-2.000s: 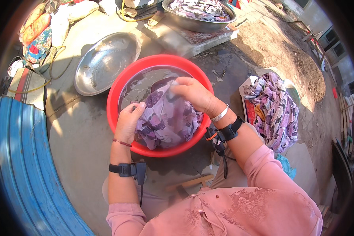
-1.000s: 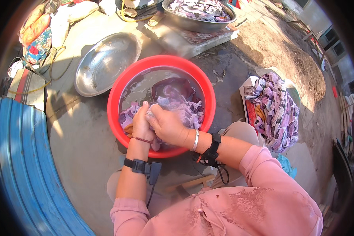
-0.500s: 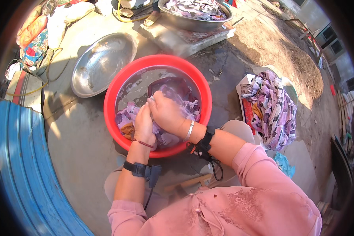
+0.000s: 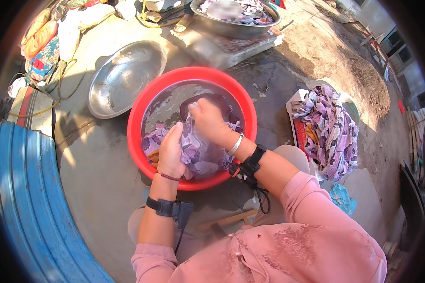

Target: The person washes clothes by hand in a red plastic basin filled with water. They repeatedly submerge, agitate, and wring out patterned fabric pieces, then place them into a metal basin nearby.

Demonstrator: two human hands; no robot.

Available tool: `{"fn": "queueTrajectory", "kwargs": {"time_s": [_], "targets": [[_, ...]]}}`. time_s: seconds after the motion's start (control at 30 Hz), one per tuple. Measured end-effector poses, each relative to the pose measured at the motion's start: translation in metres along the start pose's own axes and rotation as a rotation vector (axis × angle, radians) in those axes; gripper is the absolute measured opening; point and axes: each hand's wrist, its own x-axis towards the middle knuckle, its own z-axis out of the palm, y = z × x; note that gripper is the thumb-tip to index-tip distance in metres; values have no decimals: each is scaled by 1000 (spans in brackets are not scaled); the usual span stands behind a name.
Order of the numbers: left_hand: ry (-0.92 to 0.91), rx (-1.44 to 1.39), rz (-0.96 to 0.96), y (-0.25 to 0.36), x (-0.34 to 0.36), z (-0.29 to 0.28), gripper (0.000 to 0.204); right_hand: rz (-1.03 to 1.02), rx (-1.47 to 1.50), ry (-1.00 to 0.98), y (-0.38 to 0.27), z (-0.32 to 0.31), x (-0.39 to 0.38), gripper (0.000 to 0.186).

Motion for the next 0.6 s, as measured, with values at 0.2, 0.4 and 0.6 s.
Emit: {"fn": "queueTrajectory", "kwargs": {"time_s": [0.2,0.4,0.6], "targets": [[-42,-73,-100,25,-10,15,41,432,643,-240,-35,-38,4,24],[-9,258,-80,21,-14,8,35,429,763,-293,-34,-43,2,20],[28,219,0,13,-2,-3,26,384,552,-322,-36,-56,2,19]]}}
